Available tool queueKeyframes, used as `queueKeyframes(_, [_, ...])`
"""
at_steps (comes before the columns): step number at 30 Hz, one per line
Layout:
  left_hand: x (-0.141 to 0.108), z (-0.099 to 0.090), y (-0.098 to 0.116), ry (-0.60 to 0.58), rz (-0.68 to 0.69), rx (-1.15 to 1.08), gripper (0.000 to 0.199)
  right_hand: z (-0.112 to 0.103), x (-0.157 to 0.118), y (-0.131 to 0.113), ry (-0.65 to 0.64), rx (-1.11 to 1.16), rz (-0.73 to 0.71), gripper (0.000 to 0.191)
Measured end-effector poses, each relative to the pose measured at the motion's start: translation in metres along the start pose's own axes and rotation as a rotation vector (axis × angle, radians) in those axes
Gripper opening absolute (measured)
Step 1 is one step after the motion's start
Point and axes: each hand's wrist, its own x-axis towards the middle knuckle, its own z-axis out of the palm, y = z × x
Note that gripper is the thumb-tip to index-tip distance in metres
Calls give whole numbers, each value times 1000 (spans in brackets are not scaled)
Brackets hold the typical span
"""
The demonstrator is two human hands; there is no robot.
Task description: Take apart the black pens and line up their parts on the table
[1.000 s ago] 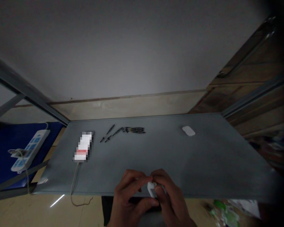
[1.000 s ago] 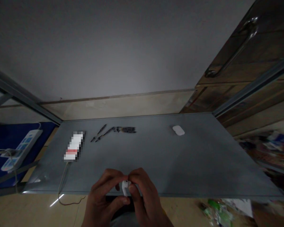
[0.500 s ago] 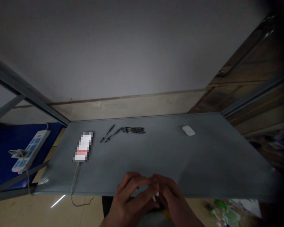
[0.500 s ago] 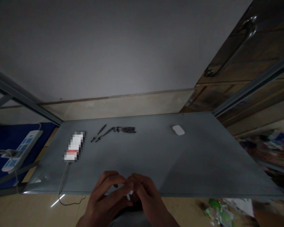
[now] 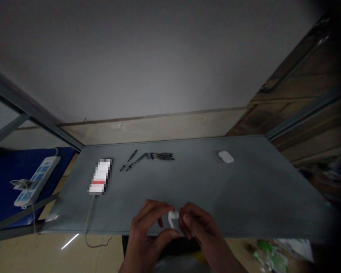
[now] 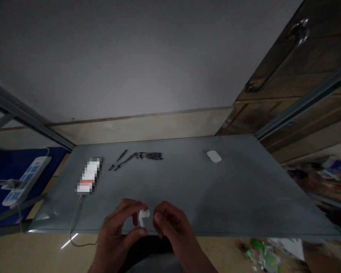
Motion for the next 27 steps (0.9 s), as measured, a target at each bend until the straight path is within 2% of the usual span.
queueKeyframes(3, [-2,-3,-4,8,-118,-105,35,-1,0,-1,-7,-108,1,39])
queueKeyframes(5, [-3,-3,-7,7,-160,-161,35,-2,-1,0,-12,-172,-28,42])
queueKeyframes(11, [-2,1,-7,-2,-167,-223,36,-5,-5,0,-115,-340,-151,47])
queueKeyframes(15, [0,3,-4,-39,-135,-224,37,-4,-2,5,-105,-278,-128,55])
queueKeyframes(19, [5,4,-1,-75,-70,-167,39,-4,3,11,-69,-147,-197,63])
queueKeyframes(27, [6,1,-3,-100,-28,-130,42,-8,-3,11,4,-163,-119,32])
